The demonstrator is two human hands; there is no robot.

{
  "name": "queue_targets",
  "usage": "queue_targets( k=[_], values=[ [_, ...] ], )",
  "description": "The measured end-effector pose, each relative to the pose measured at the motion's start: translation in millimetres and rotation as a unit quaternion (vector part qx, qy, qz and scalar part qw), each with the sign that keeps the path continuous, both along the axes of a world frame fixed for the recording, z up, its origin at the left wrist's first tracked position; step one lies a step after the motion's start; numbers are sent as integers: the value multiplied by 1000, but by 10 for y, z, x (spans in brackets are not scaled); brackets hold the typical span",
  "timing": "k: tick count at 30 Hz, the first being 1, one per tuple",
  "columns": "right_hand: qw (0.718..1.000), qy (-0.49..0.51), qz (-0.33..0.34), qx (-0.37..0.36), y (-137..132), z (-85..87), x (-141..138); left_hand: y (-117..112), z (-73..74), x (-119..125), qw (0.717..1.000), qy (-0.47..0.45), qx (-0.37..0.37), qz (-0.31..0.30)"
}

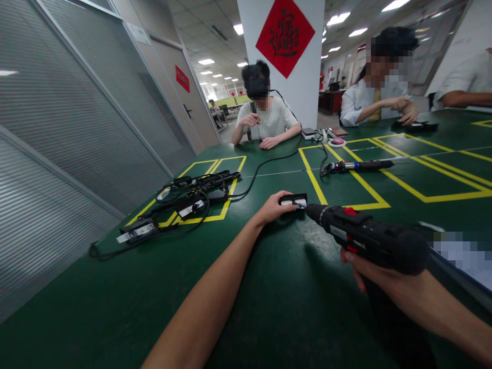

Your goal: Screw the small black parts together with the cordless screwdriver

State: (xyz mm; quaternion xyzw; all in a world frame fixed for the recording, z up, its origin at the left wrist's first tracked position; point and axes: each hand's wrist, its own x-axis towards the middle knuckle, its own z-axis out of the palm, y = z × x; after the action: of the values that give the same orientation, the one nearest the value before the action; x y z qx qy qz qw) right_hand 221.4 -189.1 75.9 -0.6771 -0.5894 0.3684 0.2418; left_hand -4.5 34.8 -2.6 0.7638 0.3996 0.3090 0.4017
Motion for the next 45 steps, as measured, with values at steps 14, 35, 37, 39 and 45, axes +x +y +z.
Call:
queue_targets(
  k=[14,35,37,39,45],
  values=[
    [999,37,1,-3,1,-16,24,-28,29,14,1000,-2,-15,-4],
    [998,48,11,26,-15,36,2,-1,15,10,999,-19,-25,-14],
    [999,45,8,24,-17,41,-5,-2,16,11,999,-16,-27,-13],
    [999,49,3,21,-11,49,-15,-4,18,12,1000,-14,-24,-10],
    [999,44,0,-7,13,56,-22,-11,23,15,1000,-11,-18,-9]
  ],
)
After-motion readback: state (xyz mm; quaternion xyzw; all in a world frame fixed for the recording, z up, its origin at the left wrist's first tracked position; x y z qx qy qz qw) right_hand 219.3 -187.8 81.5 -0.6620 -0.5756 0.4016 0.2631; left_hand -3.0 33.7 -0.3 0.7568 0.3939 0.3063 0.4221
